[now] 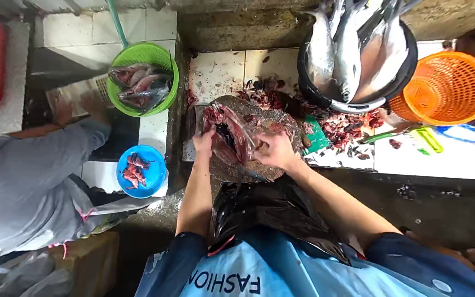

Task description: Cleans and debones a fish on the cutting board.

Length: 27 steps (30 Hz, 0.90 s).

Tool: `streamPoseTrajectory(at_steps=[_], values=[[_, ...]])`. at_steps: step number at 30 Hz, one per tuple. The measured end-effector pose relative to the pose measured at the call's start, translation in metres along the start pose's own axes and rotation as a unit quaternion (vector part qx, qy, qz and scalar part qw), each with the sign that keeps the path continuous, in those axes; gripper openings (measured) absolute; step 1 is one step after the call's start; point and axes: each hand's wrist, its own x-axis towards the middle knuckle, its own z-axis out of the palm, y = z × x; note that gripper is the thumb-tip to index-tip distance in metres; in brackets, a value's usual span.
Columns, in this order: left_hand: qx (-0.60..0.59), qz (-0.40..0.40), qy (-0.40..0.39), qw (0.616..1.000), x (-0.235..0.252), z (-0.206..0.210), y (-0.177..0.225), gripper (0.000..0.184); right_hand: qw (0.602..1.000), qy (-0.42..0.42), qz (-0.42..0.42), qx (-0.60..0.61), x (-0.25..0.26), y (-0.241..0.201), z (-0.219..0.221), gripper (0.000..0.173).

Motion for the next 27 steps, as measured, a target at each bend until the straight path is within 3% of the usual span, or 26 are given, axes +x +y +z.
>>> streamPoseTrajectory(at_steps=[2, 4, 12, 14, 16, 17, 18, 19, 20, 21, 22, 24, 27], values=[[0.009, -0.028, -0.042, 0.999, 0.016, 0.004, 0.003, 0.056, 0.985, -0.089, 0.019, -0.146, -0.011, 0.001, 0.017, 0.056], [0.003, -0.047, -0.055, 0.997, 0.019, 0.007, 0.004, 0.059, 0.974, -0.109, -0.013, -0.198, -0.018, 0.004, 0.034, 0.048], [-0.02, -0.065, -0.03, 0.997, 0.008, 0.011, 0.005, 0.05, 0.964, -0.123, 0.002, -0.234, -0.002, -0.011, 0.072, 0.054], [-0.002, -0.055, -0.024, 0.998, 0.009, 0.01, 0.006, 0.049, 0.975, -0.169, 0.048, -0.134, 0.007, -0.016, 0.076, 0.049], [-0.002, -0.052, -0.029, 0.998, 0.012, 0.007, 0.005, 0.05, 0.964, -0.176, 0.119, 0.16, 0.011, -0.012, 0.077, 0.026], [-0.01, -0.053, -0.037, 0.998, 0.012, 0.005, 0.003, 0.051, 0.894, -0.166, 0.167, 0.38, 0.009, -0.01, 0.077, 0.018], [-0.014, -0.054, -0.045, 0.997, 0.012, 0.003, 0.001, 0.05, 0.787, -0.165, 0.214, 0.554, 0.006, -0.01, 0.074, 0.021], [-0.013, -0.055, -0.05, 0.997, 0.008, 0.003, 0.0, 0.049, 0.691, -0.172, 0.239, 0.66, 0.004, -0.009, 0.071, 0.026], [-0.002, -0.054, -0.048, 0.997, 0.005, 0.005, 0.001, 0.046, 0.623, -0.164, 0.256, 0.721, 0.002, -0.011, 0.068, 0.028], [0.022, -0.054, -0.041, 0.997, 0.002, 0.007, 0.003, 0.042, 0.584, -0.15, 0.26, 0.754, 0.0, -0.014, 0.065, 0.028], [0.06, -0.058, -0.034, 0.996, -0.002, 0.009, 0.004, 0.04, 0.572, -0.133, 0.244, 0.772, -0.003, -0.017, 0.061, 0.027], [0.153, -0.058, -0.032, 0.986, -0.006, 0.01, 0.005, 0.046, 0.613, -0.088, 0.149, 0.771, -0.003, -0.018, 0.034, 0.032], [0.179, -0.026, -0.037, 0.983, -0.007, 0.011, 0.0, 0.053, 0.731, 0.026, 0.049, 0.68, 0.023, -0.014, -0.041, 0.04]])
